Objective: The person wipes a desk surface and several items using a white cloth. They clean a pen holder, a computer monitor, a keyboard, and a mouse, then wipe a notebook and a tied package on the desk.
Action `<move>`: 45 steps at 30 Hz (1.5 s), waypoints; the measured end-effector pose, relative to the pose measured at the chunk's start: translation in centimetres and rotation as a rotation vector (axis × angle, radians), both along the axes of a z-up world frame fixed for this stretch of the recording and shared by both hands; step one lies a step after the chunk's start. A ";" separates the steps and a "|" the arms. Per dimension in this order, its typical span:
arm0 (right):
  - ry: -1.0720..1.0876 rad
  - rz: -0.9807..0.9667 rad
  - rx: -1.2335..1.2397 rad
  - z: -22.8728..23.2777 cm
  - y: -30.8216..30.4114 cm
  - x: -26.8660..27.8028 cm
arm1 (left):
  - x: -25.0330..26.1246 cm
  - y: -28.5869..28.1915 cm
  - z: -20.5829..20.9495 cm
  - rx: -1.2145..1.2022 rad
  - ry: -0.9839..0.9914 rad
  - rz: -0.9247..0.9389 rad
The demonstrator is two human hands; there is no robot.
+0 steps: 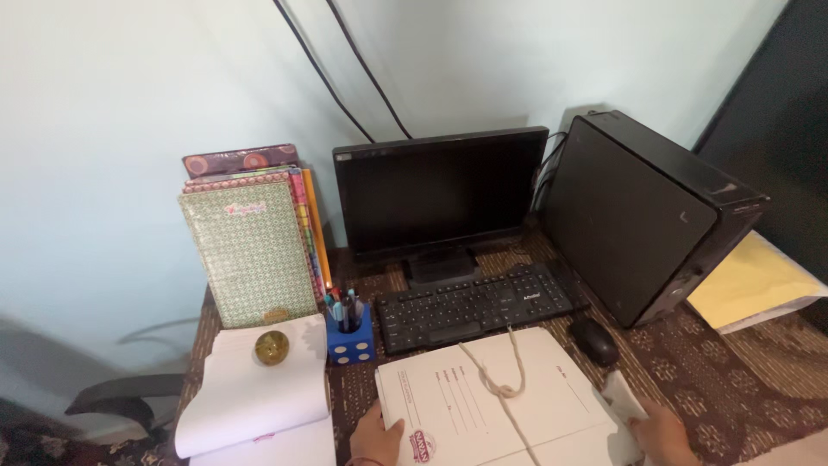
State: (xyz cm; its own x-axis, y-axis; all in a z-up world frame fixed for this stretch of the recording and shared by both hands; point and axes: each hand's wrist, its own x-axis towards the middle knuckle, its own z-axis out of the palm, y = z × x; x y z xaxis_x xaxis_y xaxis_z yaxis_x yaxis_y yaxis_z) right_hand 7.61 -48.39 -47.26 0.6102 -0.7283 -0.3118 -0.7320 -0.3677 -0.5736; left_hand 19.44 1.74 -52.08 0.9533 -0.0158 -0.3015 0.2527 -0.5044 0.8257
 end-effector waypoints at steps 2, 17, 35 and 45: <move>-0.088 0.038 -0.216 0.9 0.5 -0.1 | 1.1 0.2 -1.0 0.081 0.115 -0.069; -0.309 0.703 -0.103 0.3 11.4 3.9 | -2.2 -6.7 6.2 0.381 -0.218 -0.038; -1.119 0.750 0.784 27.3 13.7 25.8 | 13.9 -22.2 34.3 -1.093 0.153 -0.069; -0.809 0.658 -0.971 34.0 13.3 38.5 | 25.2 -7.7 38.1 0.624 -0.924 0.199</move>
